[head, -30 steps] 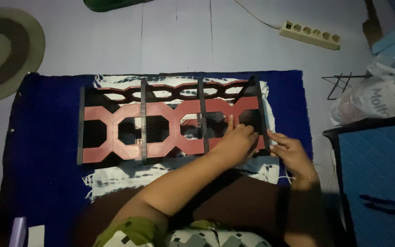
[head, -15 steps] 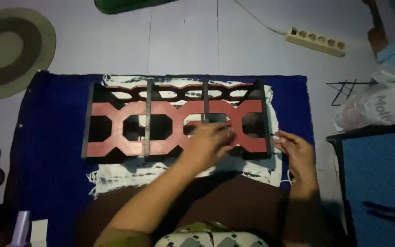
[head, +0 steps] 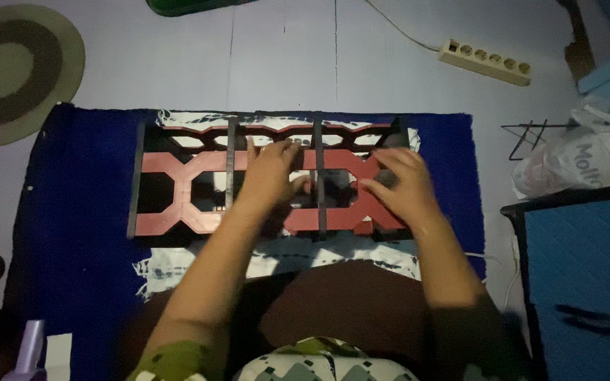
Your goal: The person assembles red plastic components onto a black rectangular frame, aligning and pressing them into place. The person repeatedly adjusts the parts and flips the frame to check alignment.
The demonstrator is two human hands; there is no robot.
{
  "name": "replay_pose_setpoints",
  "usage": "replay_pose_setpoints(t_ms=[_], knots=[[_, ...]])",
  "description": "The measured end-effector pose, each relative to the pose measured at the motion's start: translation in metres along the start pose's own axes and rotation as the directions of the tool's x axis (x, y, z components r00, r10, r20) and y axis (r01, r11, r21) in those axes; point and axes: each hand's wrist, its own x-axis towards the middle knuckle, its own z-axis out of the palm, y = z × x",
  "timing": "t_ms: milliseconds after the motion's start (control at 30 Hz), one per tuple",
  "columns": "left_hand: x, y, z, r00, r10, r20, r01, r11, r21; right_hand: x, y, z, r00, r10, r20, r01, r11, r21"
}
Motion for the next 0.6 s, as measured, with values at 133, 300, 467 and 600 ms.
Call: replay_pose_setpoints(t_ms=[133,300,467,600], knots=[[0.025,-0.027,0.005,0.961,0.032,0.274,0.002,0.992,-0.123,0.049,-0.009,0.02,0.971,-0.102,0.216,0.111,0.993,-0.028],[0.018,-0.022,0.008,0.975,0.037,0.221,0.011,0.976,-0.216,0.056,0.0,0.038,0.933,-0.029,0.358,-0.026,0.989,0.148],[0.015,-0.015,0.003,0.986,0.039,0.164,0.005,0.965,-0.264,0.052,0.006,0.049,0.963,-0.187,0.193,0.151,0.971,0.186],[0.016,-0.011,0.001,0.981,0.021,0.195,0.03,0.966,-0.259,0.058,0.0,0.048,0.962,-0.198,0.186,0.144,0.953,0.268]])
